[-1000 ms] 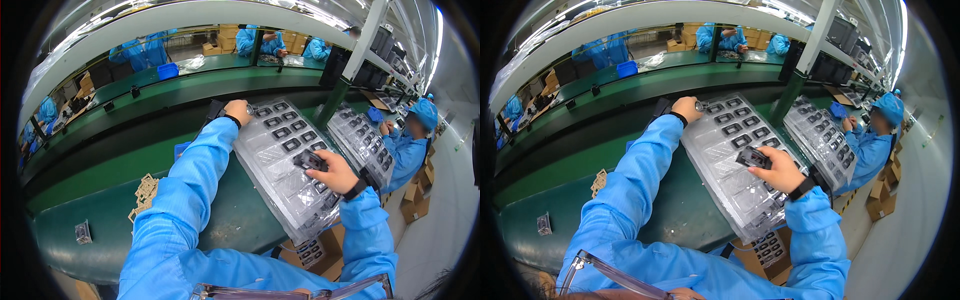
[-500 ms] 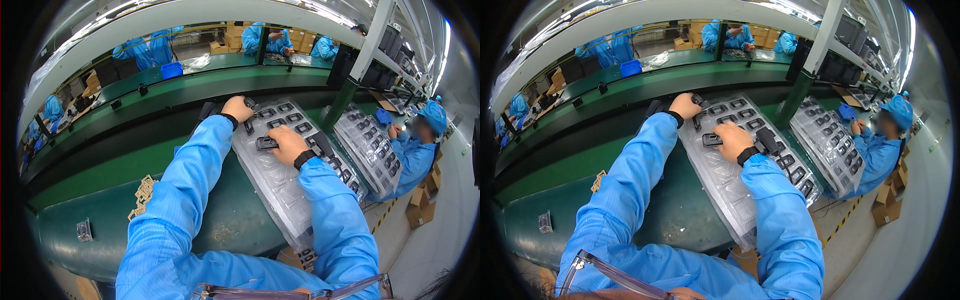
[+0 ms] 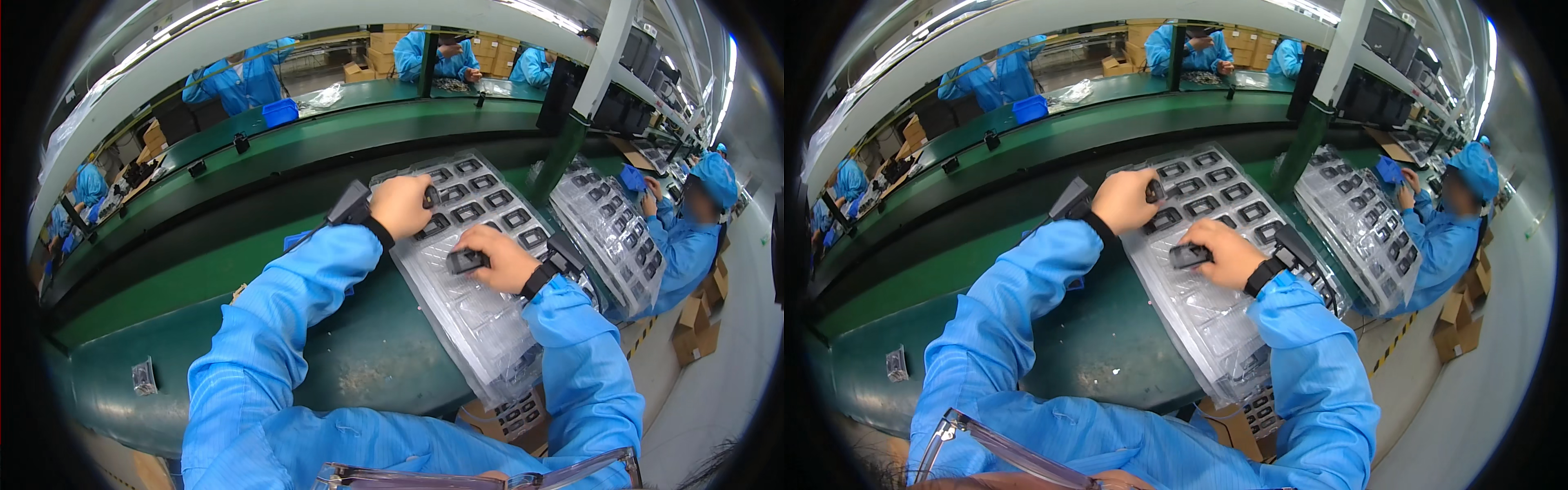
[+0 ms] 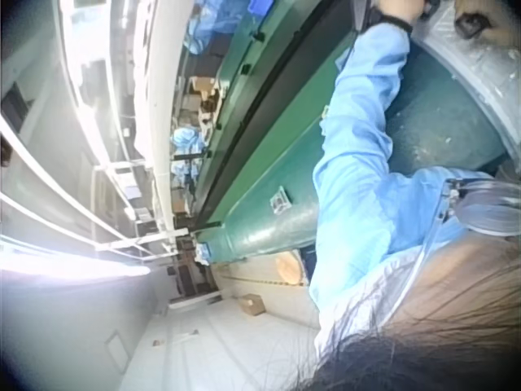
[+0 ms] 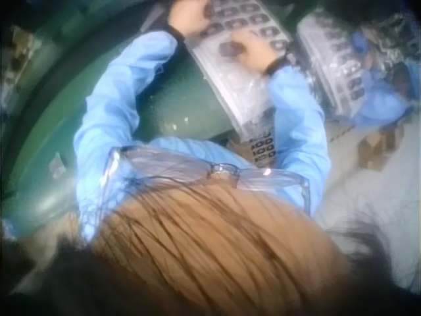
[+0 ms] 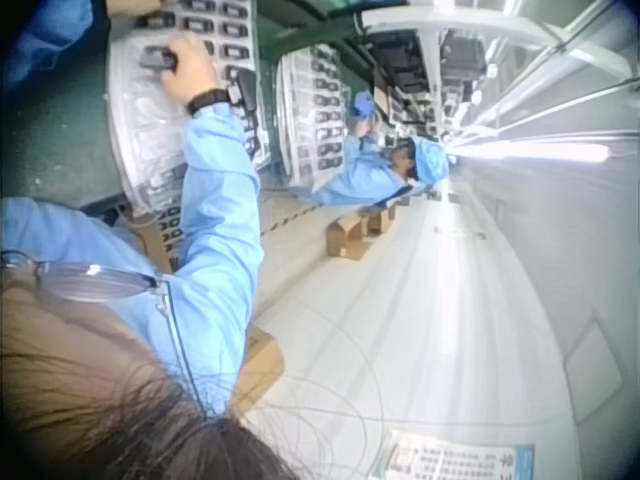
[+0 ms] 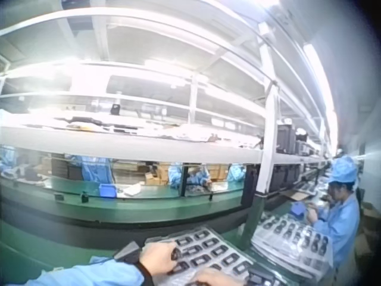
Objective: Assembling small black components with wooden-colored inserts and placing them in trays, then boxing the trays in a factory environment.
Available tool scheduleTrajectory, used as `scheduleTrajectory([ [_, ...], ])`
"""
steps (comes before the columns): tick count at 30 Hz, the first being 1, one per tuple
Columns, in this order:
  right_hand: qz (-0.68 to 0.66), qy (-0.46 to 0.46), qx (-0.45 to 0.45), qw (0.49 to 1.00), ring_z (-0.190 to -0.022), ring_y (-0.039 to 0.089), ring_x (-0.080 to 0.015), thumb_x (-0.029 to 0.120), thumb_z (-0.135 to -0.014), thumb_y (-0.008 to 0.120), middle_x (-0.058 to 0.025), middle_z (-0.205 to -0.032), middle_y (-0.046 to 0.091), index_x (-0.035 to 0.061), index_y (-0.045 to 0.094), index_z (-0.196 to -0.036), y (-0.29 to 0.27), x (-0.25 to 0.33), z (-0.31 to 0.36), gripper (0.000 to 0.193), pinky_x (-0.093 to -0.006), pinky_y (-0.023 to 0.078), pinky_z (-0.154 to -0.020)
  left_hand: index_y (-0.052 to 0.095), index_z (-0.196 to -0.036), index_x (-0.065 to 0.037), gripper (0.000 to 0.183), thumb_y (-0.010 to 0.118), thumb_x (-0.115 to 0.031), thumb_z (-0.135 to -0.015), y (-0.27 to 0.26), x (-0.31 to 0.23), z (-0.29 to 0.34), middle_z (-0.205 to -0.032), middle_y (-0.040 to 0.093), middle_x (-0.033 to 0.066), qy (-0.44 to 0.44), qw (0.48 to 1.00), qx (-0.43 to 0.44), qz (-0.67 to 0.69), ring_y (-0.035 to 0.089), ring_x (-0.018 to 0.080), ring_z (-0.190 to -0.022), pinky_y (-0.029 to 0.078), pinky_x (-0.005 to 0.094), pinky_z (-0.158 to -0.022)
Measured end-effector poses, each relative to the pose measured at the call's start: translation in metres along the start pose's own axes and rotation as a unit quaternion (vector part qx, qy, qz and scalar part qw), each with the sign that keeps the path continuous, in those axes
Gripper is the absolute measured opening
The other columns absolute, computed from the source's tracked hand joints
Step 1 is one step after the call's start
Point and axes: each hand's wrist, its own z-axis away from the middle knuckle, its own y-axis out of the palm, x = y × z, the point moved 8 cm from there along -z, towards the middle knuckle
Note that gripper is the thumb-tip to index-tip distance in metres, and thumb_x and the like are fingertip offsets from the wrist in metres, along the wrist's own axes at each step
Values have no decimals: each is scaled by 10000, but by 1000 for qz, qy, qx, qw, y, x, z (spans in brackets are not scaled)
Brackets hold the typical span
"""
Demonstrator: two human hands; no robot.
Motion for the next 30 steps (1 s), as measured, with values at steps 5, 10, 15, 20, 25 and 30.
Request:
scheduleTrajectory([
  [5, 60, -40, 63, 995, -1093, 548, -339, -115, -613, 555, -113, -1099, 623, 47, 662, -1029, 15, 13, 9, 460, -414, 466, -940, 622, -853, -86, 176, 709, -156, -717, 7, -46, 30, -725, 649, 159, 103, 991, 60, -63, 651, 382, -728, 493, 502, -622],
  [10, 55, -76, 67, 993, -1116, 574, -336, -117, -621, 537, -85, -1197, 640, 55, 659, -1012, 7, 27, 19, 444, -408, 468, -946, 627, -891, -65, 302, 779, -262, -718, 24, -59, 46, -748, 664, 154, 92, 986, 128, -57, 663, 374, -764, 512, 481, -655],
  [15, -1, -74, 49, 996, -1166, 574, -346, -150, -619, 545, -106, -1316, 602, 35, 623, -952, 13, 18, 34, 389, -421, 479, -963, 639, -963, -30, 422, 811, -319, -708, 35, -38, 42, -810, 686, 163, 23, 991, 132, 7, 676, 361, -810, 524, 457, -697],
  [20, 30, -77, 35, 996, -1154, 572, -352, -141, -628, 561, -109, -1244, 617, 38, 604, -948, 8, 20, 40, 369, -430, 490, -944, 643, -998, -11, 545, 856, -398, -678, 19, -16, 21, -839, 684, 152, -65, 994, 60, 56, 679, 327, -806, 526, 423, -712],
  [25, 115, -75, -6, 990, -1105, 582, -356, -124, -639, 566, -114, -1150, 627, 45, 592, -981, 5, 35, 36, 382, -425, 498, -912, 656, -1027, -69, 432, 791, -385, -764, -7, 56, -7, -857, 652, 139, -43, 981, -101, -163, 641, 350, -820, 514, 458, -780],
  [30, 70, 28, 64, 995, -1210, 536, -353, -135, -626, 548, -106, -1192, 627, 43, 591, -973, 21, 3, 51, 392, -427, 454, -989, 659, -1097, -56, 380, 736, -256, -784, 33, 79, -15, -1010, 697, 188, -138, 982, 69, -106, 652, 367, -994, 513, 447, -846],
])
